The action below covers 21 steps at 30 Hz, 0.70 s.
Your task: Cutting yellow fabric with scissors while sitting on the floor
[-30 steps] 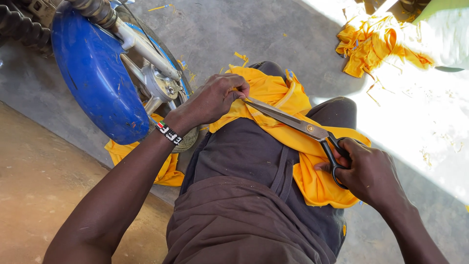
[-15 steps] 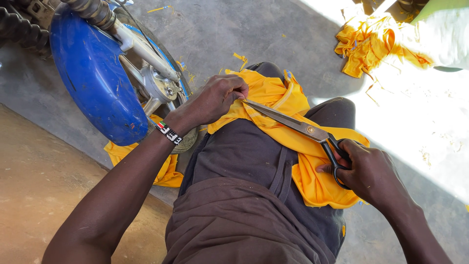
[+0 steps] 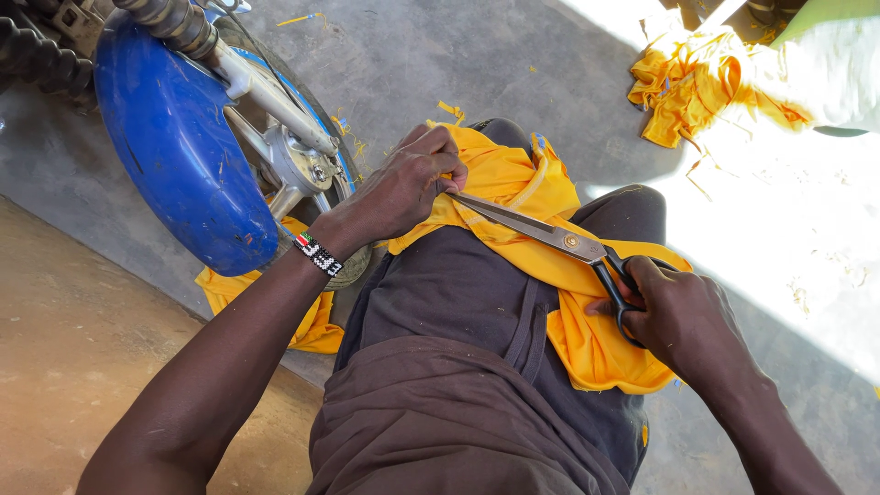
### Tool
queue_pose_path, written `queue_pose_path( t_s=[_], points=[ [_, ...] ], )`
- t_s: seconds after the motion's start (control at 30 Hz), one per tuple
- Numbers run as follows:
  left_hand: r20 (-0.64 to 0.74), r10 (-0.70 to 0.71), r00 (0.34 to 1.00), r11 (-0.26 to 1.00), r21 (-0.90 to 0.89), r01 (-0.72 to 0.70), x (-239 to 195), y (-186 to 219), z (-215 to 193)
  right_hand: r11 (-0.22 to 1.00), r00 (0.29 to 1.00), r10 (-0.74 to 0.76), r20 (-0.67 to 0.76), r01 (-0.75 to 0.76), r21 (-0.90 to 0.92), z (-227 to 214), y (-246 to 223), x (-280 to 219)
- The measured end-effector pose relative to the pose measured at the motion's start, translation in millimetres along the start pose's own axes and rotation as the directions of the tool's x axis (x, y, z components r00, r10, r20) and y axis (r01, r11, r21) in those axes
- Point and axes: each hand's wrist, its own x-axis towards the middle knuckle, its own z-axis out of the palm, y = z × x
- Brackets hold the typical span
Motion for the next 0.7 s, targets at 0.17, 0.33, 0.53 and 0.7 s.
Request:
queue_pose_path(
  t_s=[0.17, 0.33, 0.53, 0.7],
  points=[
    [-0.078, -0.118, 0.99, 0.981, -0.164, 0.104, -4, -4, 3, 0.991, 0.999, -0.034, -0.032, 0.038, 0.127, 1, 4, -4],
    [-0.166, -0.4, 0.901, 0.841, -0.458, 0.289, -14, -1, 2, 0.965, 0.984, -0.011, -0.178, 0.057, 0.254, 0, 13, -12],
    [-0.191, -0.383, 0.904, 0.855, -0.445, 0.268, -16, 2, 7, 0.968, 0.983, -0.042, -0.181, 0.085, 0.235, 1, 6, -7],
    [-0.247, -0.324, 0.913, 0.905, -0.36, 0.224, -20, -1, 8, 0.974, 0.983, -0.043, -0.176, 0.081, 0.211, 1, -9, 1]
  ],
)
